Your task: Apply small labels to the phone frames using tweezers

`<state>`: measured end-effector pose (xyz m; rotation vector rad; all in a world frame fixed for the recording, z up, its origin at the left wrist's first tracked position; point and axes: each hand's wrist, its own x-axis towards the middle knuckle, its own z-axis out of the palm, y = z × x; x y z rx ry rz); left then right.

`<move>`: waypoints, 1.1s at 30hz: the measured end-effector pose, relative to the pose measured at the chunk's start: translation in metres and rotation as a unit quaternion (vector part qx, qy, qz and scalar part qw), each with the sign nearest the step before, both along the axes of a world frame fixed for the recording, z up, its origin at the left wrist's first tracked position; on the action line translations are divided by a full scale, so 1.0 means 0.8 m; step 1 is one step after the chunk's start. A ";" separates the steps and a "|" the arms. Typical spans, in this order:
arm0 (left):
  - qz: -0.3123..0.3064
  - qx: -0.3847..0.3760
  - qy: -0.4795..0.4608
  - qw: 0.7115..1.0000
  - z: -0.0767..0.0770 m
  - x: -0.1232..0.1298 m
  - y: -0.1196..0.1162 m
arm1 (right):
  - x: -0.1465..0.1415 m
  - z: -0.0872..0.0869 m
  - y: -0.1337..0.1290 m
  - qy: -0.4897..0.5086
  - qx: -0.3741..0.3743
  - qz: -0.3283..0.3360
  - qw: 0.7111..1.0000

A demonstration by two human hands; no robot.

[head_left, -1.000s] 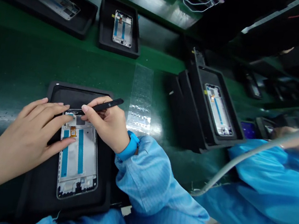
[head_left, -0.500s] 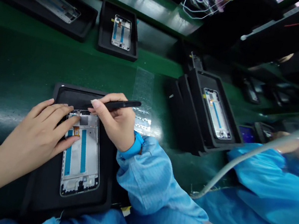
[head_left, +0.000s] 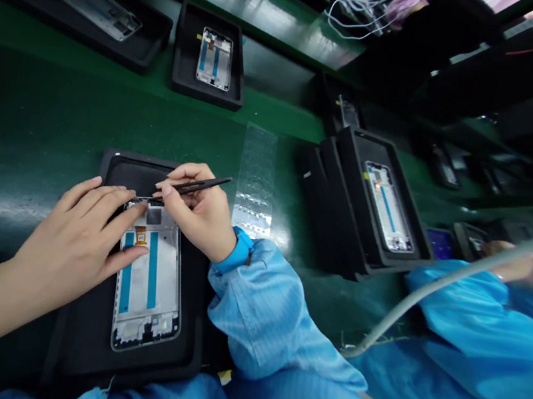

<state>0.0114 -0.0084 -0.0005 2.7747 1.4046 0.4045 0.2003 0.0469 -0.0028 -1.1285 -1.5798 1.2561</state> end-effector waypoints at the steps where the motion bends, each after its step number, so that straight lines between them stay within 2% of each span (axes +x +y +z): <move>1: -0.001 0.002 0.003 1.000 0.000 0.000 0.000 | -0.001 0.001 0.000 -0.007 0.006 0.004 1.000; 10: -0.004 0.027 0.007 1.000 -0.002 0.000 0.000 | -0.005 0.008 -0.001 -0.072 0.115 0.012 0.991; 17: -0.007 0.031 0.006 0.999 -0.002 0.000 0.000 | -0.004 0.009 0.005 -0.106 0.128 0.032 0.986; 19: -0.007 0.030 0.007 1.000 -0.002 0.000 0.000 | -0.005 0.016 0.006 -0.143 0.157 0.043 0.976; 22: -0.008 0.028 0.006 1.000 -0.003 -0.001 0.000 | -0.005 0.025 0.006 -0.213 0.210 0.095 0.949; 24: -0.008 0.026 0.004 1.000 -0.003 -0.001 0.000 | -0.004 0.027 0.006 -0.226 0.227 0.119 0.940; 26: -0.008 0.025 0.003 1.000 -0.003 0.000 0.000 | -0.002 0.022 0.007 -0.188 0.208 0.101 0.955; 29: -0.004 0.021 0.002 1.000 -0.001 0.000 0.000 | 0.002 0.010 0.008 -0.100 0.139 0.046 0.984; 33: -0.002 0.023 0.005 1.000 0.000 0.000 0.000 | 0.000 0.003 0.007 -0.056 0.103 0.047 0.992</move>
